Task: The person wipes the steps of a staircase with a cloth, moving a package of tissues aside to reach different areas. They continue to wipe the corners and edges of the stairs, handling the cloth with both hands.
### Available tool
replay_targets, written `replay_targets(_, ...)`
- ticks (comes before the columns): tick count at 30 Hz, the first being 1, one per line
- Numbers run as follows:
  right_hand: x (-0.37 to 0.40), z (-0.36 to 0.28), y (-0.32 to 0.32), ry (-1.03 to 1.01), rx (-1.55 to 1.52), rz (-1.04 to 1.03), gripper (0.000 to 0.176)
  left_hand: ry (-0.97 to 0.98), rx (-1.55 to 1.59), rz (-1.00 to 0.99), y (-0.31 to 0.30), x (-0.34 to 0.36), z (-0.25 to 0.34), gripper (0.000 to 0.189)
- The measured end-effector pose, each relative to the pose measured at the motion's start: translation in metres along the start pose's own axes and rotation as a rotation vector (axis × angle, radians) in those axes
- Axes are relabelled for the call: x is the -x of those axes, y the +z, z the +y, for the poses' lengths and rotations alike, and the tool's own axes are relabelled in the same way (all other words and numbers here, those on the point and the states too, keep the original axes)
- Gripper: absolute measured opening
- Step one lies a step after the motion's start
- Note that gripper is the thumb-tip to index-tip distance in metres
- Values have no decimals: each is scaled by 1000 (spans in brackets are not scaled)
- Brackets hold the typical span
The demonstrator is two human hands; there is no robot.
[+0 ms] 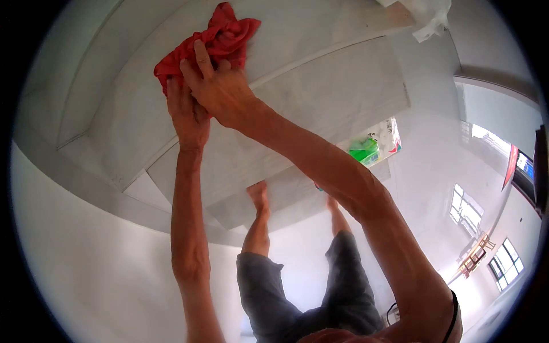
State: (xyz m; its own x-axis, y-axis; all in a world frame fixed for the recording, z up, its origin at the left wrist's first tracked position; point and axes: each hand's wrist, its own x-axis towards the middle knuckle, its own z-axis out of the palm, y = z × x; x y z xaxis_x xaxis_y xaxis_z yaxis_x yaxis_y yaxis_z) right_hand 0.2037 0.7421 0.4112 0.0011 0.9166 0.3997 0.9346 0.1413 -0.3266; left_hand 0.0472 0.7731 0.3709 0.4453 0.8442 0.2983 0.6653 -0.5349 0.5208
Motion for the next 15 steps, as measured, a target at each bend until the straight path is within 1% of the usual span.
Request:
replay_targets(2,-4,15,18,2,24,-24,59,-7,-43,-9,9,-7,-3,46)
replay_targets(4,-8,35,18,24,12,-25,52,-6,-74,-12,18,-15,6,47)
replay_targets(5,-9,45,16,33,5,-25,49,-24,-18,-43,25,-20,12,48)
replay_targets(6,-9,56,11,-13,57,-15,42,-40,34,-70,33,-29,19,49)
replay_targets(8,-4,83,-1,-102,160,5,30,-2,90,-102,51,-48,33,52)
replay_targets(11,11,121,-25,41,314,-52,19,147,83,-102,85,-71,70,55)
replay_targets(14,30,172,-49,93,309,12,20,298,69,-63,123,-88,108,54)
replay_targets(15,34,189,-56,111,325,-40,21,337,86,-43,136,-95,120,53)
